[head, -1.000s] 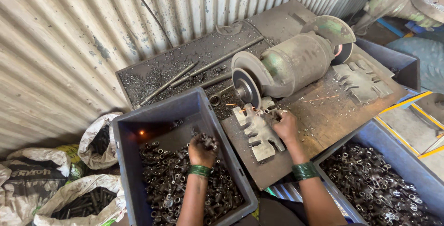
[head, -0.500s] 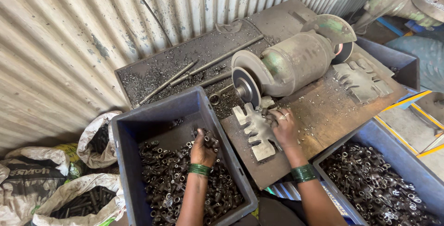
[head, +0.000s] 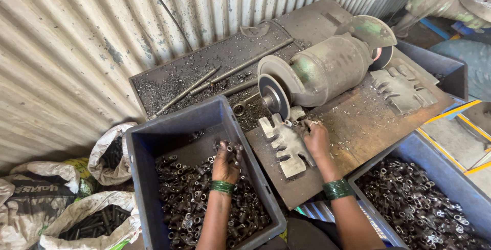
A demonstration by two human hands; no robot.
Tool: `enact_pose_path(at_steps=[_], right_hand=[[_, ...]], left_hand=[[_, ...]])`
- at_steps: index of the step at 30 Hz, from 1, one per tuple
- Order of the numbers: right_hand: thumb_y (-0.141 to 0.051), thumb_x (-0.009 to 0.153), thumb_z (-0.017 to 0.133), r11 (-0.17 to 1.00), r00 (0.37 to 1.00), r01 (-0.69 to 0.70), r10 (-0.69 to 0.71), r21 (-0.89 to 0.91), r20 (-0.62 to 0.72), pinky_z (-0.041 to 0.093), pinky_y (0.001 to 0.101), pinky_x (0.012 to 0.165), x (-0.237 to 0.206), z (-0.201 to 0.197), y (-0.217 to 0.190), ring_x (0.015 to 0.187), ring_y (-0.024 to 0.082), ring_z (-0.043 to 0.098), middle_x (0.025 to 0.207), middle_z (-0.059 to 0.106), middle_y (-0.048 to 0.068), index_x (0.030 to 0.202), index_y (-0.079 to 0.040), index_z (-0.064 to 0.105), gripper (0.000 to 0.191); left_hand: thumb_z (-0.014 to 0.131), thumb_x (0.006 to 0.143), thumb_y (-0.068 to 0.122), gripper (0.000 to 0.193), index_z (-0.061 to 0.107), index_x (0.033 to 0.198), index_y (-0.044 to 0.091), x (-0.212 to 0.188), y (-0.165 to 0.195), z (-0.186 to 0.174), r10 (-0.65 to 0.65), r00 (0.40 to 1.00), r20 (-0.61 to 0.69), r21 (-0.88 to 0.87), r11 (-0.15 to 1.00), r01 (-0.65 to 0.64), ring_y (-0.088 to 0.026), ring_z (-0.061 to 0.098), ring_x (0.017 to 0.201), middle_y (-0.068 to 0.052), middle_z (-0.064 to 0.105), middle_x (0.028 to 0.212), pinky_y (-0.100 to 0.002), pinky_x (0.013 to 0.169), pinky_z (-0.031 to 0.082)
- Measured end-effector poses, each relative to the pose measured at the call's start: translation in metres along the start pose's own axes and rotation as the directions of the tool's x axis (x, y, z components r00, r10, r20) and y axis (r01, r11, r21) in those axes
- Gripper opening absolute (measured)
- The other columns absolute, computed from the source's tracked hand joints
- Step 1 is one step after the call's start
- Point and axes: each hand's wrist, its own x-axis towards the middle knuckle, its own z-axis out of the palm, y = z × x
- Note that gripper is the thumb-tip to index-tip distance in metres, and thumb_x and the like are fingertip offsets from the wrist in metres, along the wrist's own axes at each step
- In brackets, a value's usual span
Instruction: The person repeatedly picks small metal parts from a bin and presses them against a rotating grinding wheel to smooth or deburr edges. The person holds each part by hand, rotates it as needed, and returns it to the bin after grinding.
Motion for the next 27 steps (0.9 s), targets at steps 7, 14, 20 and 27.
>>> enact_pose_path(at_steps=[7,14,20,27], right_hand=[[-0.013,0.084,0.074,0.993,0.996,-0.082,0.084,0.089,-0.026,0.054,0.0437,0.088,-0.004,-0.012,-0.010,0.096,0.039,0.069,0.101,0.072,0.024,0.112,-0.004,0.076,0.030],[-0.007,0.086,0.071,0.950,0.996,-0.074,0.083,0.304,-0.018,0.055,0.0397,0.084,-0.012,-0.028,0.005,0.094,0.032,0.071,0.104,0.075,0.019,0.114,-0.003,0.075,0.029],[-0.014,0.084,0.067,-0.215,0.932,-0.274,0.181,0.937,0.314,0.056,0.0319,0.069,-0.034,-0.067,0.060,0.086,0.025,0.070,0.098,0.073,0.009,0.111,-0.009,0.072,0.028],[-0.023,0.074,0.086,0.918,0.902,-0.049,-0.128,0.393,0.413,0.059,0.0356,0.079,-0.063,-0.027,-0.010,0.086,0.020,0.068,0.096,0.072,0.006,0.114,-0.011,0.075,0.044]], left_hand=[[0.075,0.088,0.023,0.016,0.069,0.095,0.010,-0.005,-0.007,0.003,-0.039,0.999,0.013,-0.017,0.999,0.039,-0.023,0.073,0.093,-0.005,0.075,0.096,-0.030,0.080,0.062],[0.076,0.088,0.022,0.020,0.066,0.095,0.007,-0.014,-0.011,0.011,-0.027,0.998,0.056,0.066,0.998,0.024,-0.022,0.073,0.090,-0.009,0.074,0.096,-0.030,0.075,0.064],[0.077,0.087,0.022,0.021,0.065,0.097,0.008,-0.018,-0.015,0.016,-0.087,0.995,0.038,0.154,0.985,0.080,-0.021,0.073,0.082,-0.006,0.074,0.089,-0.030,0.068,0.064],[0.077,0.091,0.023,0.018,0.068,0.100,0.011,-0.017,-0.036,0.010,-0.087,0.975,0.203,0.392,0.920,0.001,-0.011,0.064,0.064,-0.003,0.071,0.079,-0.021,0.045,0.044]])
